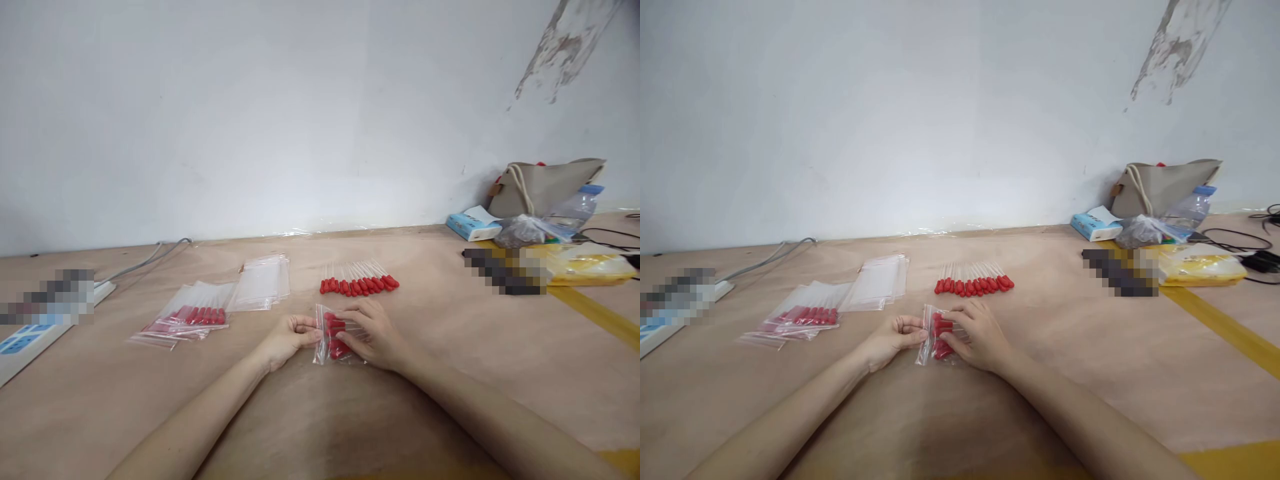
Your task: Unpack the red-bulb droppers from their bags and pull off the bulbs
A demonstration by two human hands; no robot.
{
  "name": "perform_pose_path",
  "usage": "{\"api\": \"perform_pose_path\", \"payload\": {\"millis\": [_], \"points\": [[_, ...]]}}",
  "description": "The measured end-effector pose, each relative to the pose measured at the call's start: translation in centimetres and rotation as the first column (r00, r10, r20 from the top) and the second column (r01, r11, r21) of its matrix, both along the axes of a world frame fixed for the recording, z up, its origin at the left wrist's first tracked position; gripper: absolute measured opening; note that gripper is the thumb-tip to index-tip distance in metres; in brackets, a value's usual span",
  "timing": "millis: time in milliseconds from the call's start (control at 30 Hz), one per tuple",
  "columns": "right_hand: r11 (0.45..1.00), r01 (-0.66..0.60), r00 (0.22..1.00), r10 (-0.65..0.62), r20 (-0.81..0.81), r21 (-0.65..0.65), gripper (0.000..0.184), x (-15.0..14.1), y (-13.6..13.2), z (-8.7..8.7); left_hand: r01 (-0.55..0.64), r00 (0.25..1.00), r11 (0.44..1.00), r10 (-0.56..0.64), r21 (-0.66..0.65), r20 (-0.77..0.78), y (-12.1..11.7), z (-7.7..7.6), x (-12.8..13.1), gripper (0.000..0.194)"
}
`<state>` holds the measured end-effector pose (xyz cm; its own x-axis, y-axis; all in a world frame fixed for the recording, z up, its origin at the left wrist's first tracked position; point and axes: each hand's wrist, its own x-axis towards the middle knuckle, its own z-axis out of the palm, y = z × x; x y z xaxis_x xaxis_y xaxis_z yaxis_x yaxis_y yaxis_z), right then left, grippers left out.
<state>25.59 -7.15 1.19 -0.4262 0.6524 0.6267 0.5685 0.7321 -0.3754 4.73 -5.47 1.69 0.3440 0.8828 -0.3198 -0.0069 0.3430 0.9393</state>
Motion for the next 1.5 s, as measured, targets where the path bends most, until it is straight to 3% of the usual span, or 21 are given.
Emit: {"api": "perform_pose_path", "payload": {"millis": [67,233,333,433,533,733,900,1100,1500], "points": [[0.998,-0.061,0.998,0.061,0.004,0.035,0.017,-0.6,0.5,0.5,0.021,0.999,0.999,-0.020,0.038,-0.042,0.0,-0.1,0.1,0.038],[0.966,-0.246,0.950,0.225,0.214,0.076,0.027,-1.5,2.1,1.7,0.116,0.991,0.986,-0.107,0.121,-0.075,-0.2,0.3,0.2,0.030],[0.941,-0.323,0.889,0.263,0.375,0.105,0.030,-1.7,2.8,2.3,0.160,0.986,0.971,-0.148,0.178,-0.079,-0.3,0.6,0.3,0.024],[0.918,-0.373,0.859,0.288,0.422,0.133,0.021,-1.8,3.1,2.4,0.186,0.981,0.967,-0.172,0.177,-0.090,-0.4,0.6,0.2,0.025],[0.905,-0.389,0.884,0.313,0.347,0.175,0.018,-2.0,3.2,1.8,0.180,0.981,0.975,-0.169,0.131,-0.094,-0.3,0.6,0.0,0.030],[0.929,-0.310,0.939,0.267,0.216,0.200,0.019,-2.3,2.5,0.5,0.181,0.983,0.982,-0.182,0.060,0.004,-0.2,0.5,-0.5,0.030],[0.926,-0.301,0.947,0.261,0.189,0.226,0.016,-2.4,2.2,0.1,0.106,0.990,0.994,-0.102,-0.035,0.096,-0.7,0.5,0.0,0.030],[0.906,-0.373,0.926,0.349,0.146,0.201,0.016,-2.5,2.3,0.0,0.079,0.994,0.997,-0.079,0.006,0.069,-1.0,0.4,0.5,0.034],[0.879,-0.476,0.879,0.476,-0.002,-0.014,0.017,-2.2,2.1,0.9,0.161,0.980,0.973,-0.136,0.167,-0.147,-1.1,0.2,0.6,0.032]]}}
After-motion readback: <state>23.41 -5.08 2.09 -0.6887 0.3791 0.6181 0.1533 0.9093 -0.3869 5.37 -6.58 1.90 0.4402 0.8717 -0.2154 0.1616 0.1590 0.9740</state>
